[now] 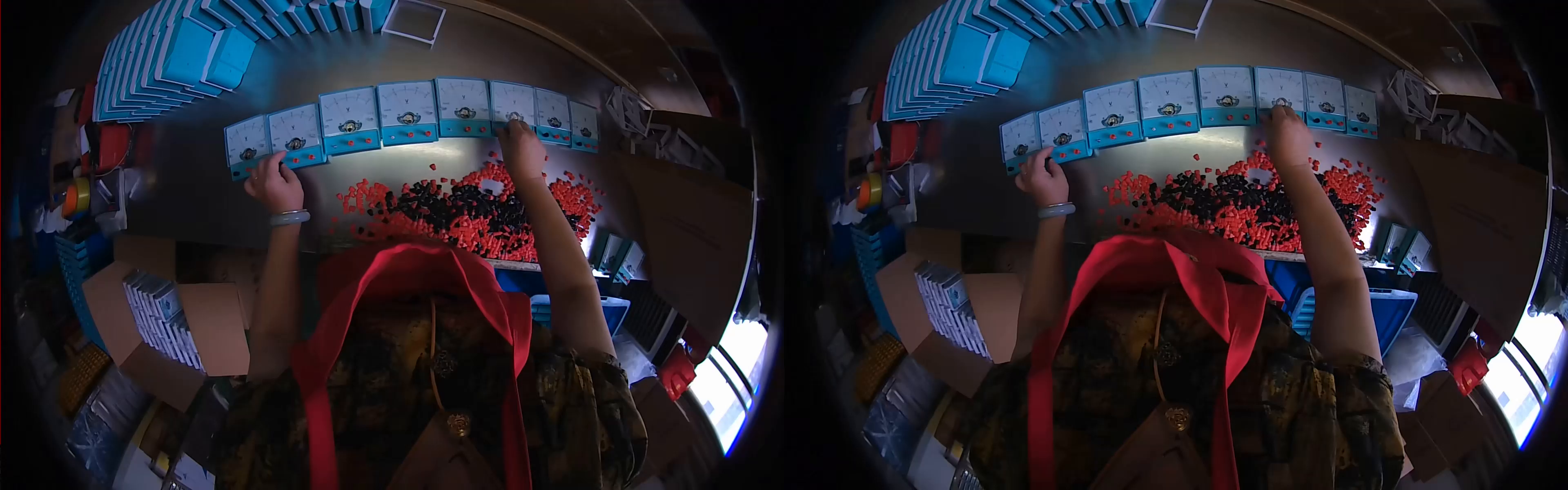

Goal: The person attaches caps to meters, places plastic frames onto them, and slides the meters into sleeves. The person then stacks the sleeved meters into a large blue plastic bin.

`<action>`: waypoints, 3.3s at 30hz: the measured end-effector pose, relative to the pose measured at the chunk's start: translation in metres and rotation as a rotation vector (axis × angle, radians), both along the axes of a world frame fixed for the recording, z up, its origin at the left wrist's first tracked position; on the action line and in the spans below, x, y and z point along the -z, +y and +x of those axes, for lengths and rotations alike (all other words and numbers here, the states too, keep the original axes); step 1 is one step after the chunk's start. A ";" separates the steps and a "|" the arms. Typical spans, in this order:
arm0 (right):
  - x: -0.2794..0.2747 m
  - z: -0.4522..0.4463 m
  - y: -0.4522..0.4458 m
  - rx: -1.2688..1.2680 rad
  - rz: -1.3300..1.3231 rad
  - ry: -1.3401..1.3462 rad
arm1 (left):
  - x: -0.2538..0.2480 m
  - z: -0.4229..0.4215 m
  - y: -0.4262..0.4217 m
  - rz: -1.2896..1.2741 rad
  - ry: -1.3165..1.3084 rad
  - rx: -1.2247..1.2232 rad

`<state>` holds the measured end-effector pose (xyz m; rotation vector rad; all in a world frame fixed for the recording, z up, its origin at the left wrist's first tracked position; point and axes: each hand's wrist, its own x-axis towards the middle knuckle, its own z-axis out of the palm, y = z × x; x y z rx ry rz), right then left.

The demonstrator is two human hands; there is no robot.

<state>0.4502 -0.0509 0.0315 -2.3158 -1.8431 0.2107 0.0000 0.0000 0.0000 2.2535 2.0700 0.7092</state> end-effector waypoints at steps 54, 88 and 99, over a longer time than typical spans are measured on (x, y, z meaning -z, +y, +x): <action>-0.006 -0.083 0.020 -0.256 0.226 0.162 | -0.028 0.085 0.002 0.056 -0.050 0.159; -0.011 -0.149 -0.036 -0.566 -0.107 0.202 | -0.028 0.127 0.032 -0.310 0.064 0.567; -0.011 -0.168 0.047 -0.456 0.044 0.198 | -0.023 0.124 0.032 -0.256 0.002 0.566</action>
